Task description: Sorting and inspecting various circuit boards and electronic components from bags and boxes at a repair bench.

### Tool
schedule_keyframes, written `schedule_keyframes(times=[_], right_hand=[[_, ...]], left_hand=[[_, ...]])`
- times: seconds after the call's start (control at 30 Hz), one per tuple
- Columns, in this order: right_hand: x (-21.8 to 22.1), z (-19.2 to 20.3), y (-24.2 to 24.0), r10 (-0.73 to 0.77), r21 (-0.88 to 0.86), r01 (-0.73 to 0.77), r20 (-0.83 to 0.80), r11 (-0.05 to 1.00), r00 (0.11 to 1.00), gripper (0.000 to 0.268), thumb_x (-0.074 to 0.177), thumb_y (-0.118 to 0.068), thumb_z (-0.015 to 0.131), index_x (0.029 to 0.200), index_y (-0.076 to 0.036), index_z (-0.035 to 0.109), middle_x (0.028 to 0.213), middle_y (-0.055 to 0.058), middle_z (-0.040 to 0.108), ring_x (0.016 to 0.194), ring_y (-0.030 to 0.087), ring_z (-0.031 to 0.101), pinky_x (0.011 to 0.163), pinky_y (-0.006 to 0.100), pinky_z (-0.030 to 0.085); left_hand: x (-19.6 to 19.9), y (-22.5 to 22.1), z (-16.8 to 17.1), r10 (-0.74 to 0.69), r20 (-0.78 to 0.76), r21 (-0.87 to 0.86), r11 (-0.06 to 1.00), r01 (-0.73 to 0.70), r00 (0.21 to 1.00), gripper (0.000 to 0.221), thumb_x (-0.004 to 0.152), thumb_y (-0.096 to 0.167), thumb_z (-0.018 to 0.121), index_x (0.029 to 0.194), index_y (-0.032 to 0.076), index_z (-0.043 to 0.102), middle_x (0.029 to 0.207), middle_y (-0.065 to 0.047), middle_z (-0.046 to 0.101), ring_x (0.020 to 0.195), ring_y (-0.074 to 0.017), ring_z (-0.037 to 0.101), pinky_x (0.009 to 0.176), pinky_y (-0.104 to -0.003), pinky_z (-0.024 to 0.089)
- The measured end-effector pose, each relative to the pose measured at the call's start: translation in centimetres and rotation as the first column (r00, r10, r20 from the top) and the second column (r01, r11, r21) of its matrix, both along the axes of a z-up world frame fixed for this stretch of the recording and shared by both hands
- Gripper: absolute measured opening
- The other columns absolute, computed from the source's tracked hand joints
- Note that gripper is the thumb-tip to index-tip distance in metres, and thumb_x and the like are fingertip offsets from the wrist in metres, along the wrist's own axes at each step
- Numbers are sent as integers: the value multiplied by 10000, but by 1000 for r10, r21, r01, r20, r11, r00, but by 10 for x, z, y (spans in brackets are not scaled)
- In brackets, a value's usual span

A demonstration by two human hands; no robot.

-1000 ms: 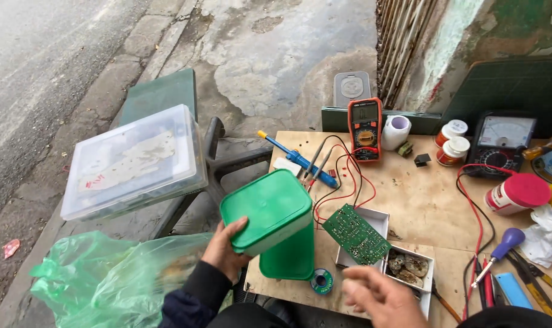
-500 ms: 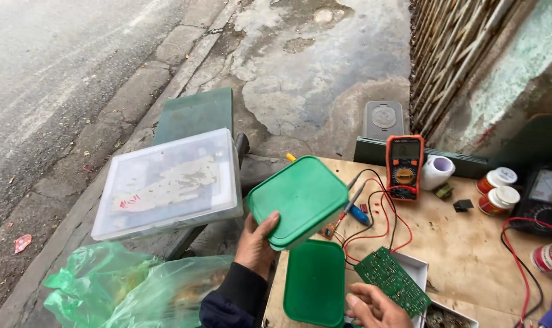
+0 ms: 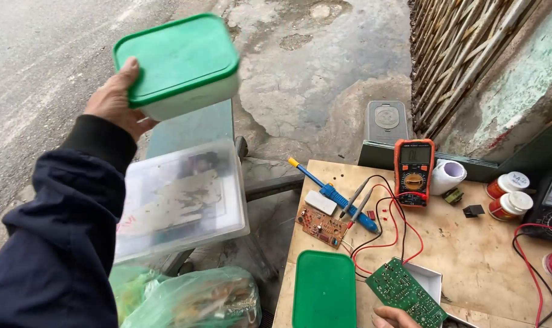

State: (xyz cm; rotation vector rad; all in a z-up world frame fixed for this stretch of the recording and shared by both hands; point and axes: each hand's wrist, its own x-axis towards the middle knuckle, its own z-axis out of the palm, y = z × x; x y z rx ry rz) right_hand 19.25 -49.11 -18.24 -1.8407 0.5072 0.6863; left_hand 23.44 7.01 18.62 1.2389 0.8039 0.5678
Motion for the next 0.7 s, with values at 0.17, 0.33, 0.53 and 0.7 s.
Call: schedule_keyframes(times=[0.17, 0.33, 0.53, 0.7], right_hand=[[19, 22, 1, 35, -38, -39, -109, 998, 993, 413, 983, -133, 830, 1389, -74, 876, 1380, 170, 914, 1260, 284, 848, 1113, 376, 621], [21, 82, 11, -28, -46, 21, -149, 999, 988, 407, 1047, -122, 771, 1441, -69, 861, 1110, 303, 950, 1056, 340, 864, 1001, 393, 620], [23, 191, 0, -184, -69, 210, 269, 975, 945, 292, 1061, -26, 721, 1312, 45, 854, 1172, 247, 904, 949, 371, 809, 924, 433, 613], [65, 129, -158, -122, 36, 123, 548, 992, 828, 374, 1177, 15, 489, 1498, 167, 608, 1270, 426, 732, 986, 557, 735, 874, 558, 555]], left_hand=[[8, 130, -83, 54, -140, -58, 996, -63, 989, 601, 939, 567, 841, 1388, 268, 576, 1442, 37, 759, 1292, -230, 812, 1079, -549, 689], [7, 276, -170, 294, -677, 577, 782, 237, 675, 483, 1098, 473, 703, 1419, 116, 756, 1478, -152, 690, 1348, -364, 615, 1122, -427, 427], [-6, 157, -77, -81, -55, 890, 448, 85, 995, 586, 1309, 35, 660, 1685, -106, 233, 1723, -408, 271, 1617, -524, 285, 1279, -612, 301], [-81, -176, 7, -393, -72, 963, 213, 167, 917, 337, 1259, -74, 557, 1589, -96, 491, 1571, -314, 594, 1441, -410, 596, 1255, -502, 481]])
